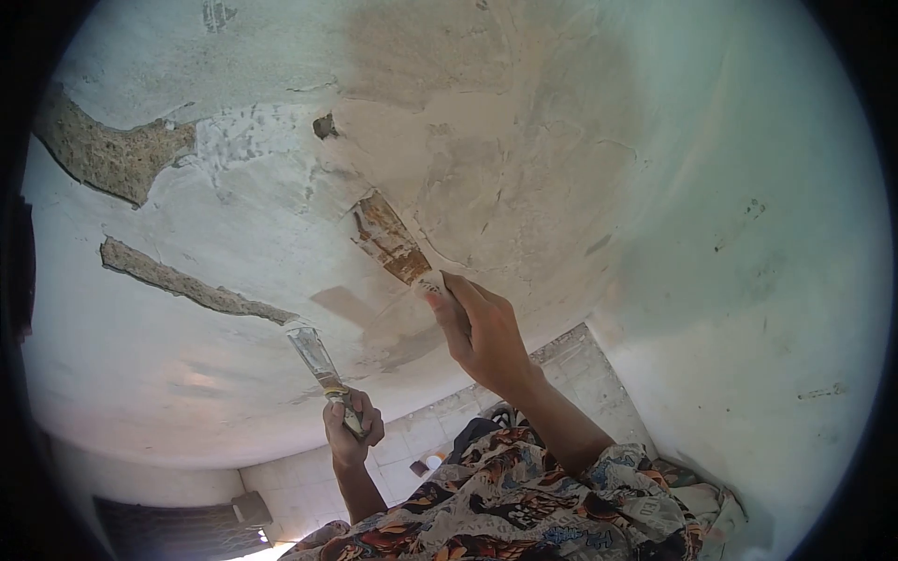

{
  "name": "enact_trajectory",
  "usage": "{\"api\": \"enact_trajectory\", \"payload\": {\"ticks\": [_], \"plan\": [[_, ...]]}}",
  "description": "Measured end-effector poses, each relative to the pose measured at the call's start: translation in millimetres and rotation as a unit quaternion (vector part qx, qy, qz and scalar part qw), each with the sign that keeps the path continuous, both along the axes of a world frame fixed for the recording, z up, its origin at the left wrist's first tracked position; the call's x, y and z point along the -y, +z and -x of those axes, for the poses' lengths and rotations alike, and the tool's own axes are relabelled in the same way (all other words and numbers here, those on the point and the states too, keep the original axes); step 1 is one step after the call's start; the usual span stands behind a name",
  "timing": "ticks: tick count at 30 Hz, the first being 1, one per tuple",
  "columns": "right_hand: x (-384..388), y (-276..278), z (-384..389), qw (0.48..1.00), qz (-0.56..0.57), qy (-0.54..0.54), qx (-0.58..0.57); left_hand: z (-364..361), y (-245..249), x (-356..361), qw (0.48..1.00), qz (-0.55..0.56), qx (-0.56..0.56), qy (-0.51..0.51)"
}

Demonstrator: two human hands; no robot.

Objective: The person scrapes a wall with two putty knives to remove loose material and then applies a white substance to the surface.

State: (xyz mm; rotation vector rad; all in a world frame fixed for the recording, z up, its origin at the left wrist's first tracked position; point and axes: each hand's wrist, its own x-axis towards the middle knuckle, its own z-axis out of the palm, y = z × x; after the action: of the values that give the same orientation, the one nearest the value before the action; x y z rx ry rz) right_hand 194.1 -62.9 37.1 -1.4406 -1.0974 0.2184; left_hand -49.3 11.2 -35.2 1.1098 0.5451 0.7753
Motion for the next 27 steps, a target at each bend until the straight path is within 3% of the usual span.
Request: {"api": "enact_trajectory", "payload": {"ticks": [13, 16, 27], "plan": [[1, 42, -8, 0.999, 0.009, 0.011, 0.041, -1, -9, -7, 1.0, -0.003, 0.017, -0.02], [-4, 43, -3, 0.998, -0.025, -0.003, 0.053, -1, -12, -6, 1.0, 0.015, 0.008, -0.02], [6, 47, -14, 0.998, 0.012, 0.011, 0.066, -9, -10, -10, 0.998, 0.01, 0.041, -0.042]]}}
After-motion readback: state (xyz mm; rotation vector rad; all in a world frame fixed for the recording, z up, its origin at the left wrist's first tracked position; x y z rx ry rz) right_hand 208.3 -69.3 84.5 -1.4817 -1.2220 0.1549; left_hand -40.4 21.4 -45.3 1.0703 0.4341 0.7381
